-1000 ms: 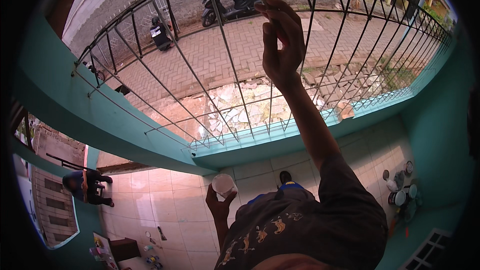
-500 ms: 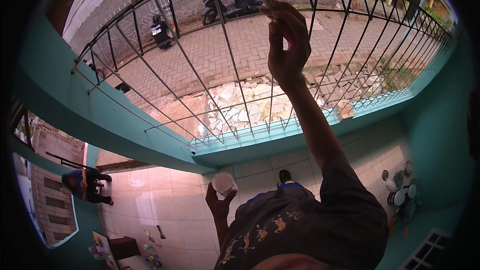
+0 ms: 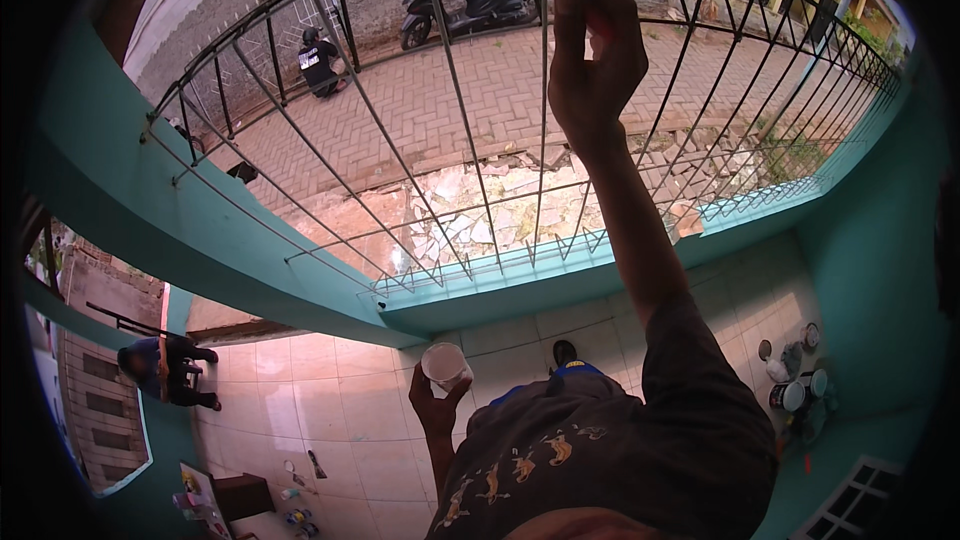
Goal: The person paints a metal railing using a paintbrush and a small container of white paint. They repeatedly dip the brush into the container and apply paint to the vertical bars of the railing on a balcony.
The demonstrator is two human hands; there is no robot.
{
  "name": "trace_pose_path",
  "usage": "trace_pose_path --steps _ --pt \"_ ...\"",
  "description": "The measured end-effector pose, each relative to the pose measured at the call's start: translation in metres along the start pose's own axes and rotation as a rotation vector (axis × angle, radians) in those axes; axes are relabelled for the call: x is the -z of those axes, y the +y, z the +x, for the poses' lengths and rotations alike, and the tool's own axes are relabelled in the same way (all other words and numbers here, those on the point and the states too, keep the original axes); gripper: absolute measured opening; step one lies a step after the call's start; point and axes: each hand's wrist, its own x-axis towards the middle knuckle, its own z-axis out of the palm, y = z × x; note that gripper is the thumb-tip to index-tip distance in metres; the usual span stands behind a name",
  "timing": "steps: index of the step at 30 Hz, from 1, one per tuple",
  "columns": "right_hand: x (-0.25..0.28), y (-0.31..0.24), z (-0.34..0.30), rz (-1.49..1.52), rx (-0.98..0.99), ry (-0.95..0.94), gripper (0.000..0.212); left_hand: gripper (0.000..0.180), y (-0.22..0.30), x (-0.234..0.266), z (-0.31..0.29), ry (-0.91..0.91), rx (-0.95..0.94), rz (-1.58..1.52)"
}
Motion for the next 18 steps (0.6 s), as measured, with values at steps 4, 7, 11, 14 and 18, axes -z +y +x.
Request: trace_pose_path --steps 4,7,11,14,18 --pt "-0.005 0.002 -0.02 -0.059 -0.055 -0.029 0.021 0.068 0.003 0.003 0.001 -0.024 -0.01 0.045" --pt "-0.003 -0.011 -0.027 -0.007 -0.068 -0.032 0.025 0.068 0.002 0.005 0.0 -0.012 -0.01 0.059" --pt "-0.005 -0.004 -0.024 -0.021 -0.045 -0.022 0.025 0.068 0.002 0.005 0.0 0.004 0.006 0.019" --pt "-0.003 0.0 -0.029 -0.043 -0.05 -0.05 0.028 0.068 0.002 0.005 -0.001 -0.004 0.002 0.025" --pt "-0.001 -0.015 -0.038 0.03 -0.108 -0.029 0.029 0.067 0.004 0.004 -0.002 0.007 0.011 0.009"
